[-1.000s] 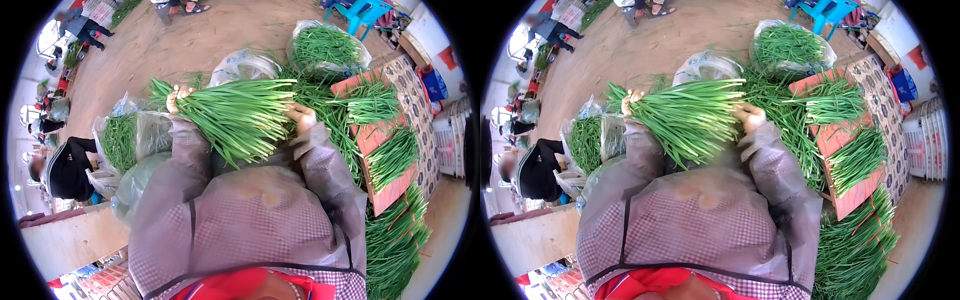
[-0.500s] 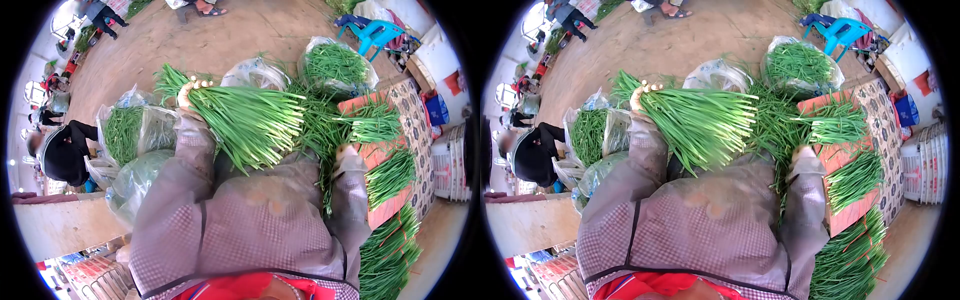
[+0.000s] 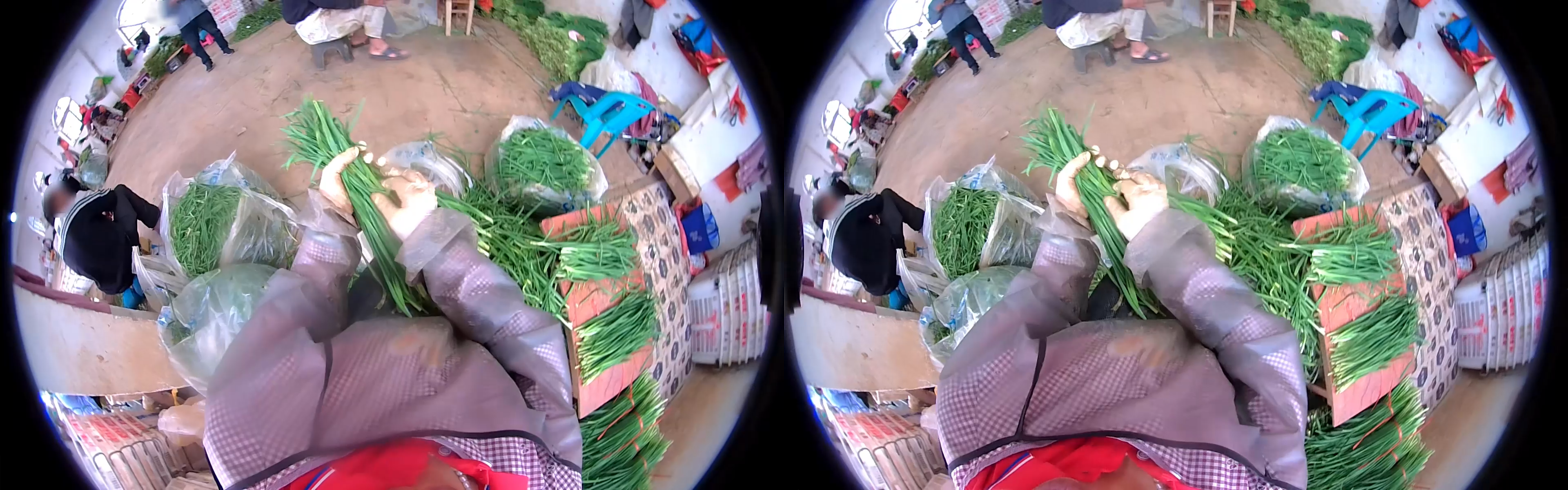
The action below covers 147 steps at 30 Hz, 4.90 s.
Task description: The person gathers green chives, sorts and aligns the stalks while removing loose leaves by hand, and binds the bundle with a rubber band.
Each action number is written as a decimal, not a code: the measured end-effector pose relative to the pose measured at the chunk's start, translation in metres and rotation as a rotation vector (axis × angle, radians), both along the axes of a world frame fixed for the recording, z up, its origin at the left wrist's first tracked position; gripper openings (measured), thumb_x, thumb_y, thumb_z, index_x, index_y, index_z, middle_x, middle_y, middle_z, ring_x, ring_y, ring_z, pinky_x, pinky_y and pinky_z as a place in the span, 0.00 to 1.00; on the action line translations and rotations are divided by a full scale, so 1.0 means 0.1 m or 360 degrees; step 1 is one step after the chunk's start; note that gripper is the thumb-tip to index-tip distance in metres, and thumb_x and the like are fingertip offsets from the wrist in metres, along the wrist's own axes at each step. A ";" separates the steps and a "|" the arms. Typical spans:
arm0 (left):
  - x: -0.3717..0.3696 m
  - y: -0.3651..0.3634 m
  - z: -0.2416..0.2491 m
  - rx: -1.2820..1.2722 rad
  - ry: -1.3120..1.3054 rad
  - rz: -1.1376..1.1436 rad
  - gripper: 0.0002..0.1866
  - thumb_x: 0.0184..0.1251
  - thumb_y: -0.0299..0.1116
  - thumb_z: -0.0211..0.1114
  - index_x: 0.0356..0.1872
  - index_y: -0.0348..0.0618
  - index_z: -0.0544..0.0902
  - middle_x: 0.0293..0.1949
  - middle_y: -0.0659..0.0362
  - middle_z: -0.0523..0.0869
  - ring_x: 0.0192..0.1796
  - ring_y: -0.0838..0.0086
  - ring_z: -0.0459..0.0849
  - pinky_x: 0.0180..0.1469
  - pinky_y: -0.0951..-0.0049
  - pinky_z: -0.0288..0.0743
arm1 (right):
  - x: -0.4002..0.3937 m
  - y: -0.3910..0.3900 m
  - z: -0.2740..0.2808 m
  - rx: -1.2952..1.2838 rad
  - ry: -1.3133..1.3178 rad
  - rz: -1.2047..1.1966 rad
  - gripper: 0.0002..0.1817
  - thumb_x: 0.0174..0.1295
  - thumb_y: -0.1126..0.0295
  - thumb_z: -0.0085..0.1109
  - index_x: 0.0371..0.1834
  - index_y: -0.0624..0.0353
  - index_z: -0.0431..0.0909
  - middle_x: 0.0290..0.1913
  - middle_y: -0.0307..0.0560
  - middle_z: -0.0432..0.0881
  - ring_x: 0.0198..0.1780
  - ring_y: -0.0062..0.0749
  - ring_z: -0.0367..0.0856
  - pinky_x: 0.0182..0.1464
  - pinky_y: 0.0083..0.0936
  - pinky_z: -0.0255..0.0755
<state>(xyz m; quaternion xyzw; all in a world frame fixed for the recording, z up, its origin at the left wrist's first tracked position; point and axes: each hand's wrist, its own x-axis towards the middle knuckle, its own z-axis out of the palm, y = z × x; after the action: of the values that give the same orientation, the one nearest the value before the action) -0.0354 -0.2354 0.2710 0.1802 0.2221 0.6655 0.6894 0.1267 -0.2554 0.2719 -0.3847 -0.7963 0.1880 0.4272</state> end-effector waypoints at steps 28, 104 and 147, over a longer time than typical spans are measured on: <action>-0.22 0.02 -0.11 0.0059 0.0156 -0.0092 0.20 0.61 0.25 0.53 0.57 0.41 0.71 0.56 0.49 0.76 0.53 0.60 0.78 0.54 0.58 0.74 | -0.33 0.07 -0.29 -0.0549 0.0673 0.0192 0.14 0.58 0.70 0.60 0.48 0.60 0.77 0.40 0.54 0.81 0.43 0.40 0.79 0.49 0.30 0.71; -0.34 0.17 -0.32 0.0450 -0.0414 -0.0110 0.08 0.56 0.27 0.54 0.37 0.44 0.77 0.18 0.65 0.69 0.27 0.73 0.70 0.49 0.66 0.65 | 1.10 -0.25 0.33 -0.1498 0.2230 0.1261 0.06 0.66 0.66 0.46 0.34 0.55 0.67 0.16 0.26 0.57 0.13 0.13 0.53 0.17 0.17 0.52; -0.78 0.39 -1.01 0.0628 -0.0247 0.0068 0.04 0.56 0.26 0.51 0.28 0.40 0.75 0.19 0.63 0.72 0.25 0.73 0.69 0.49 0.68 0.66 | 3.05 -1.12 0.05 -0.0760 0.2589 0.0833 0.15 0.73 0.61 0.38 0.46 0.59 0.71 0.21 0.35 0.70 0.11 0.13 0.56 0.11 0.13 0.53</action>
<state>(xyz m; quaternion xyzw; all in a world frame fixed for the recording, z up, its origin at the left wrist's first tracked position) -0.1133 -0.1964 0.1702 0.2553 0.0374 0.7223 0.6416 0.4318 -0.3672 0.2772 -0.0164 -0.2482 0.6560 0.7126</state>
